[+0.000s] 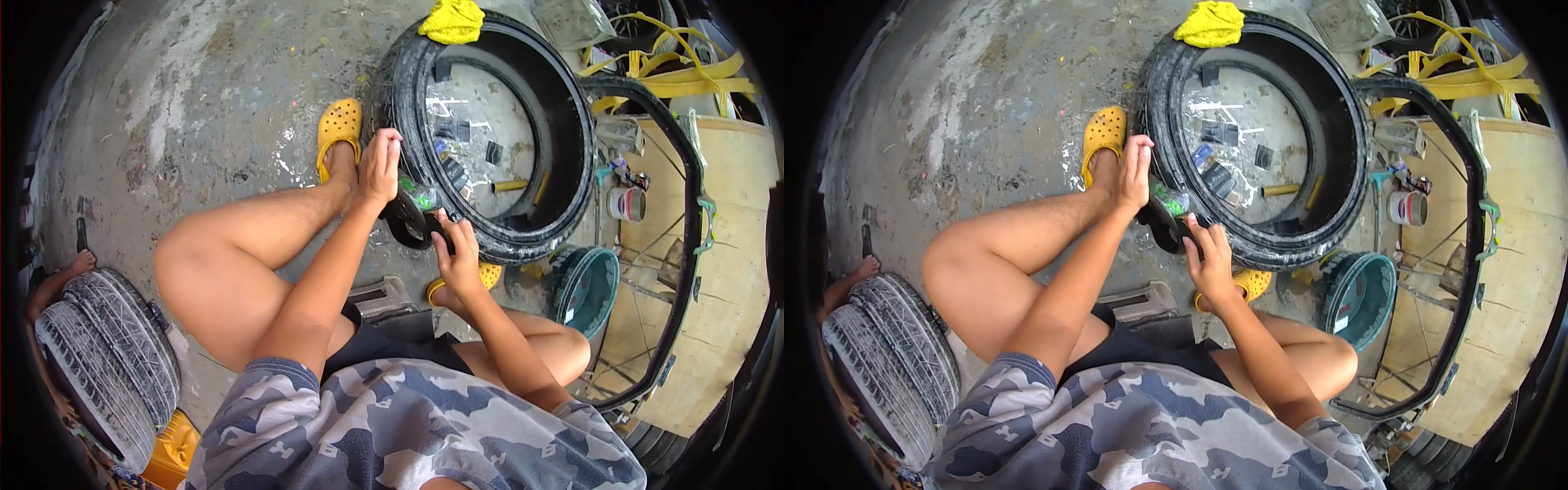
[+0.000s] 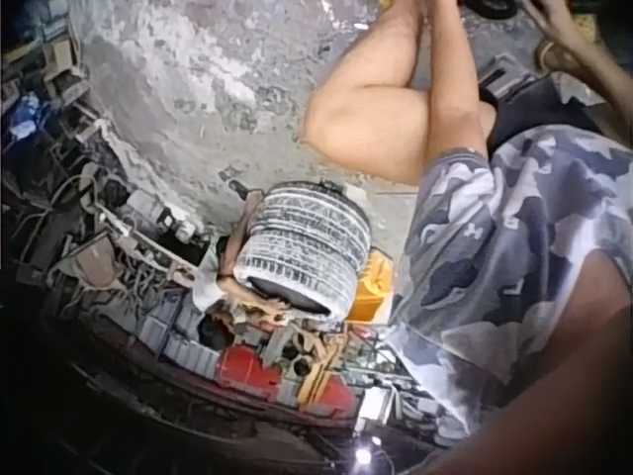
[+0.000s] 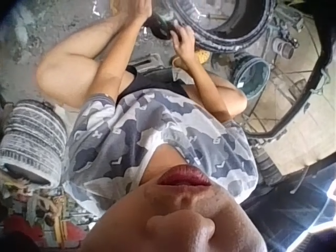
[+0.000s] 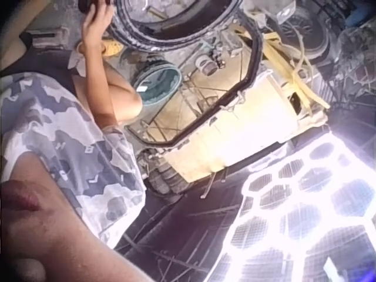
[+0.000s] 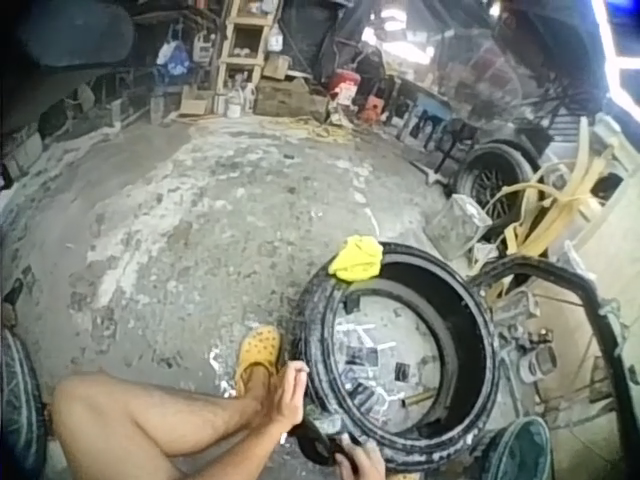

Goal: Sanding the inner surface of a tire to prepare it for a patch.

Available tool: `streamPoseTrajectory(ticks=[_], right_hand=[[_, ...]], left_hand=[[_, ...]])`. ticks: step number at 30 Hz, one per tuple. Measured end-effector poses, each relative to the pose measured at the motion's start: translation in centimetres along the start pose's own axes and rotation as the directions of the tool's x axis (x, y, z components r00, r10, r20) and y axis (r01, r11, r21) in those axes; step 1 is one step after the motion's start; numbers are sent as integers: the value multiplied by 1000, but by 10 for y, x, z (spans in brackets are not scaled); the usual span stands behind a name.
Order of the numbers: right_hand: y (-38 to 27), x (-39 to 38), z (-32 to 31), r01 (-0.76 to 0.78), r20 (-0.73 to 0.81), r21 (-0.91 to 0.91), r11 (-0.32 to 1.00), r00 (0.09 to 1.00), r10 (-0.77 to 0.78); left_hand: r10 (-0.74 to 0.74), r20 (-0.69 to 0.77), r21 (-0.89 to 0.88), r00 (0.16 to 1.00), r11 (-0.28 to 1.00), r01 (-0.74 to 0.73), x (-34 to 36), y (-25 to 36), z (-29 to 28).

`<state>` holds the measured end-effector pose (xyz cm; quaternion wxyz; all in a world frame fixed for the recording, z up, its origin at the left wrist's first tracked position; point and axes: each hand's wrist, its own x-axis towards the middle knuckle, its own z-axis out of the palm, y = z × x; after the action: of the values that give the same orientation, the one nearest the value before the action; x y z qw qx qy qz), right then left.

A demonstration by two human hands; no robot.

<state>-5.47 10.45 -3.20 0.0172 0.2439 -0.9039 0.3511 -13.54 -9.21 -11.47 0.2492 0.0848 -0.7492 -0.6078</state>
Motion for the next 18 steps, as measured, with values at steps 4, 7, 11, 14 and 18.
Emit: streamPoseTrajectory(ticks=[4, 7, 11, 14, 18], right_hand=[[-9, 90, 13, 81, -37, -76, 994, 996, -84], [-10, 62, 13, 120, -131, -62, 991, 983, -127], [0, -3, 2, 10, -54, 45, 999, 998, -7], [-6, 69, 11, 31, -114, -22, 999, 993, -33], [-3, 48, 11, 31, -114, 6, 999, 993, -30]], left_hand=[[2, 31, 12, 1000, 1000, -3, 5, 10, -4], [12, 16, 36, 1000, 999, -13, 2, 4, -5], [-20, 17, 61, 1000, 998, 19, -3, -2, 0], [-12, 28, 14, 1000, 1000, 12, 2, 1, 1], [-10, -3, 46, 1000, 999, 10, 1, -2, -6]])
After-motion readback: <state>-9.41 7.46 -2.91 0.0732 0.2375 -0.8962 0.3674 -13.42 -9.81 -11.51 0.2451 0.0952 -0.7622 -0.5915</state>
